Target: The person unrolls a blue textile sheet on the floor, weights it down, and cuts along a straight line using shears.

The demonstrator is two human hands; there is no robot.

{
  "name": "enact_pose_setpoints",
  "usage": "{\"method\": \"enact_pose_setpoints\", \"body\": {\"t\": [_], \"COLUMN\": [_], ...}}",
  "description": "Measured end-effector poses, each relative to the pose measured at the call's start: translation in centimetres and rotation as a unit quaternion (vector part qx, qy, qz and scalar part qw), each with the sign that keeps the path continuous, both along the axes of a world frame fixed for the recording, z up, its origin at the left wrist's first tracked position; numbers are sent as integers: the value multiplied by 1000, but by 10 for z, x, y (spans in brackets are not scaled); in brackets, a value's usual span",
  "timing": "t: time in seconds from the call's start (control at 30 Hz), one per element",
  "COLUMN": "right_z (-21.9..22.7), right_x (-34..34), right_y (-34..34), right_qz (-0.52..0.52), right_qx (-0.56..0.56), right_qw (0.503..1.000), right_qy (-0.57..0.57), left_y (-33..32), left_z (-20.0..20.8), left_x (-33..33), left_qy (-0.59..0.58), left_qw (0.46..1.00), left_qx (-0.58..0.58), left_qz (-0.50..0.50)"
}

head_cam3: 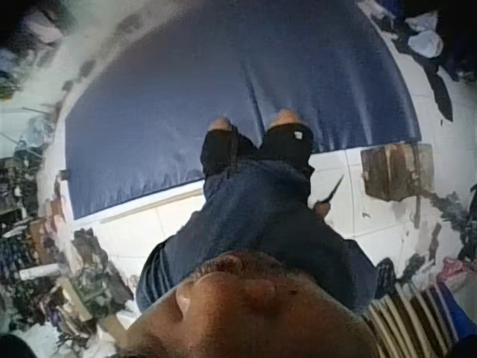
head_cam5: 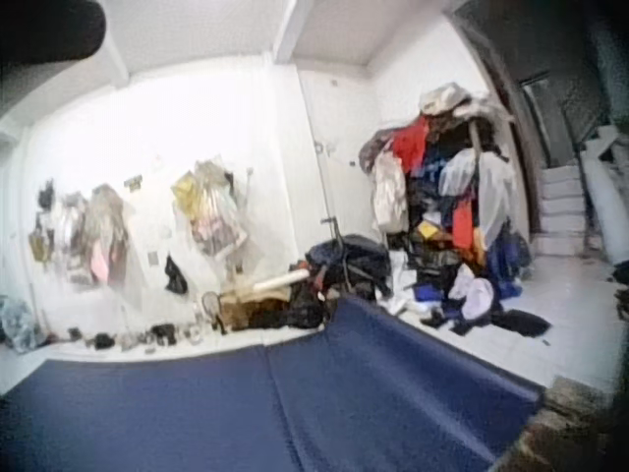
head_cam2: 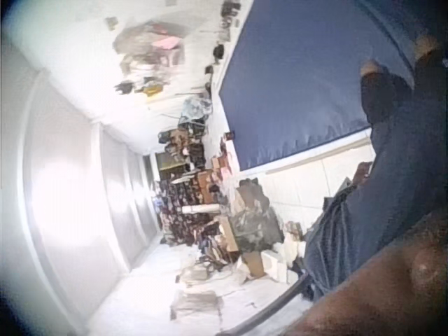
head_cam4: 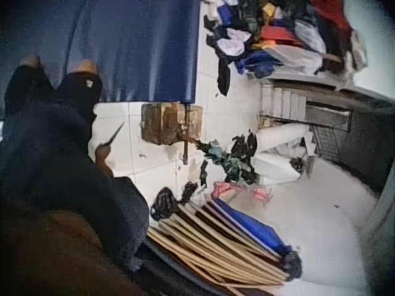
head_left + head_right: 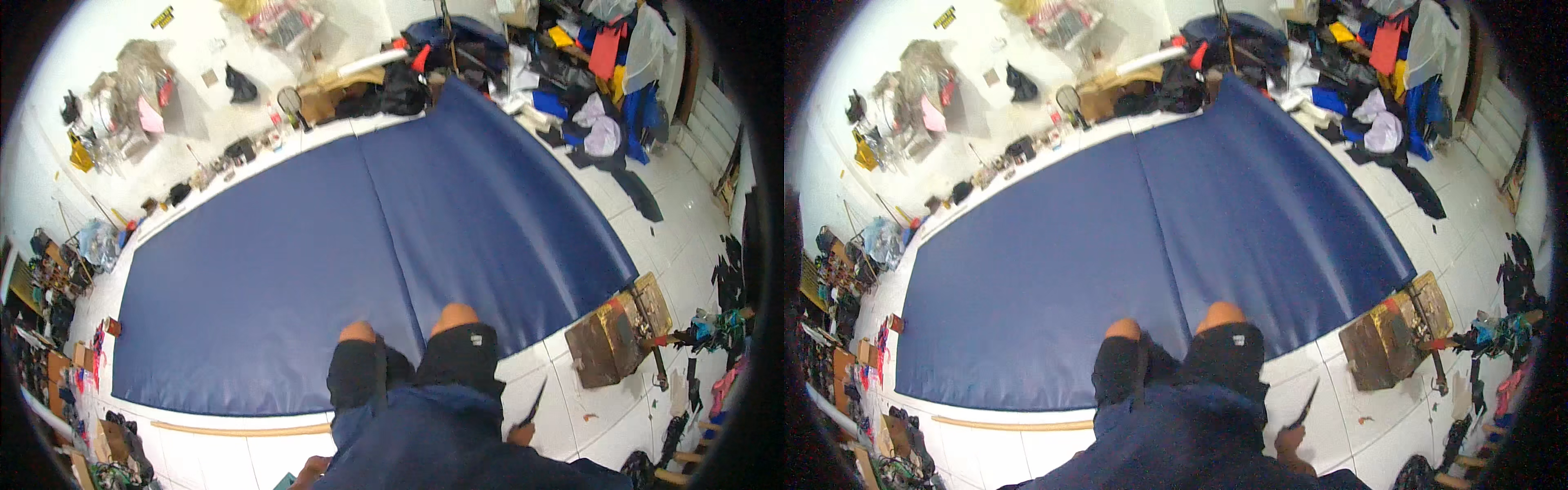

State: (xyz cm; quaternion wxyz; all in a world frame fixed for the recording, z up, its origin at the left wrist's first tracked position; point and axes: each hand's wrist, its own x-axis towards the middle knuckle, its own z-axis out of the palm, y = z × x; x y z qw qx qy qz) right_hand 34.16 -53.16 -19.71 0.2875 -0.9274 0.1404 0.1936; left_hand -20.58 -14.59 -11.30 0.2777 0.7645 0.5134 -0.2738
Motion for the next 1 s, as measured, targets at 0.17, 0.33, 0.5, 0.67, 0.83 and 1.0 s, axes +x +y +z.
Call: {"method": "enact_pose_setpoints", "body": {"t": [0.17,0.33,0.5,0.67,0.83,1.0], "right_z": [-80,-46,21,53,38,46], "right_x": [43,54,98,110,110,149], "right_y": [-14,-26,80,205,251,268], "right_qz": [-193,495,403,577,619,519], "right_qx": [-229,-290,-161,-8,-55,-1], "right_qw": [954,812,901,795,646,838], "right_qy": [-18,111,-15,-187,-443,-169], "left_y": [73,116,71,38,8,-5], "left_z": [18,118,173,198,205,267], "left_x": [108,187,272,288,282,296], "left_qy": [-341,-358,-438,-432,-383,-379], "left_qw": [909,884,861,866,879,884], "left_qx": [73,172,249,234,270,262], "left_qz": [227,245,77,93,87,81]}}
